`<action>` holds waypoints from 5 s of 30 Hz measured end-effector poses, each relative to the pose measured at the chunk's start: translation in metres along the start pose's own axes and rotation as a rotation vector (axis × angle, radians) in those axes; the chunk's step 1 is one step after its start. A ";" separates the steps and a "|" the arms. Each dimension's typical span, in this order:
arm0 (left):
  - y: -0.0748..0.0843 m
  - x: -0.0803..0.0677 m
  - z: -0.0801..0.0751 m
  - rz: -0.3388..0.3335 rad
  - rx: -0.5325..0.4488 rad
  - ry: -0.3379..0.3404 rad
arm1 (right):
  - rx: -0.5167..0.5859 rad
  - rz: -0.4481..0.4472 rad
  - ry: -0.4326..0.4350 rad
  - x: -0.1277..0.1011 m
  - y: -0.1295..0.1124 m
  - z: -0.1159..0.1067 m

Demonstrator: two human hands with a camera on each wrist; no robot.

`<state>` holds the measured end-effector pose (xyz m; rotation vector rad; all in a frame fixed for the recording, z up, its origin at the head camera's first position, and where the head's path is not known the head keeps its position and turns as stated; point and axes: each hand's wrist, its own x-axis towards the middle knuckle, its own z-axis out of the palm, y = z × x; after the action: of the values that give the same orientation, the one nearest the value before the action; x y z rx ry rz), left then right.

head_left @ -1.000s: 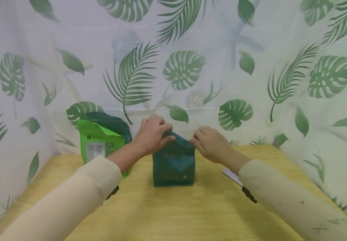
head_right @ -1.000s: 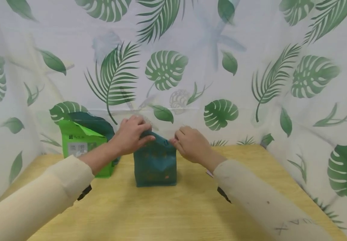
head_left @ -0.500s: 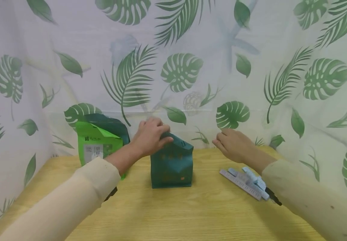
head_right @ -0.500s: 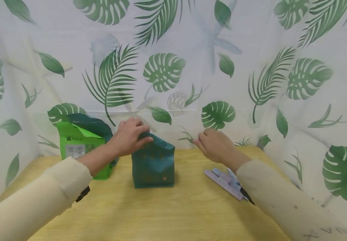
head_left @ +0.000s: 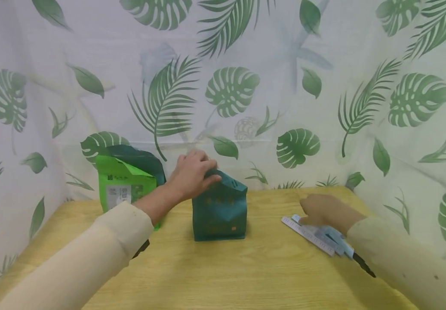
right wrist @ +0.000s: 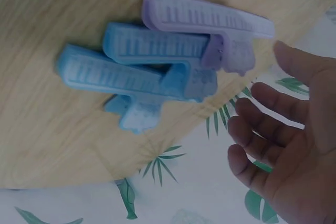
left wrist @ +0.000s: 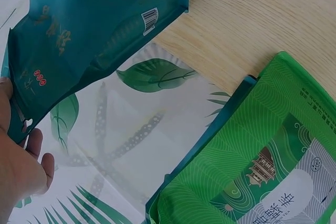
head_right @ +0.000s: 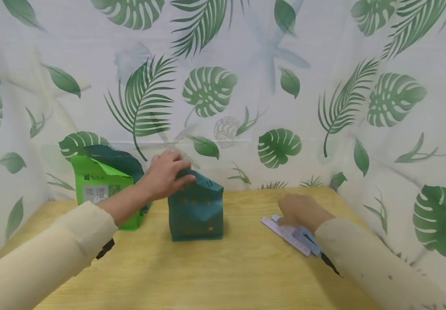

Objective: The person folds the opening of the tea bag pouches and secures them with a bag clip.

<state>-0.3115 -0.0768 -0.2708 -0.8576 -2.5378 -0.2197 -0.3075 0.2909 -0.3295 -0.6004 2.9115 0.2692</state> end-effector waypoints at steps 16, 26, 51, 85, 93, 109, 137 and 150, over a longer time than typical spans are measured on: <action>-0.002 0.000 -0.002 0.021 -0.045 0.015 | 0.097 -0.039 -0.120 -0.003 0.000 0.005; -0.003 0.000 -0.002 0.039 -0.043 0.014 | 0.193 -0.045 -0.142 0.000 -0.004 0.003; -0.002 -0.001 -0.001 0.054 -0.024 0.031 | 0.172 -0.002 -0.188 -0.004 -0.014 -0.004; -0.003 -0.004 0.002 0.100 -0.017 0.081 | 0.123 -0.314 0.437 0.011 -0.015 -0.030; -0.004 -0.005 0.001 0.115 -0.025 0.090 | 0.124 -0.363 0.572 0.013 -0.018 -0.040; -0.008 -0.004 0.003 0.152 -0.091 0.108 | 0.157 -0.311 0.539 0.017 -0.025 -0.044; -0.010 -0.005 0.002 0.125 -0.067 0.069 | 0.233 -0.340 0.560 0.028 -0.044 -0.044; -0.008 -0.002 0.002 0.096 -0.047 0.023 | 0.253 -0.325 0.605 0.031 -0.050 -0.042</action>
<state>-0.3158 -0.0833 -0.2736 -0.9866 -2.4713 -0.2581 -0.3200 0.2254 -0.3016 -1.2729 3.2315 -0.3831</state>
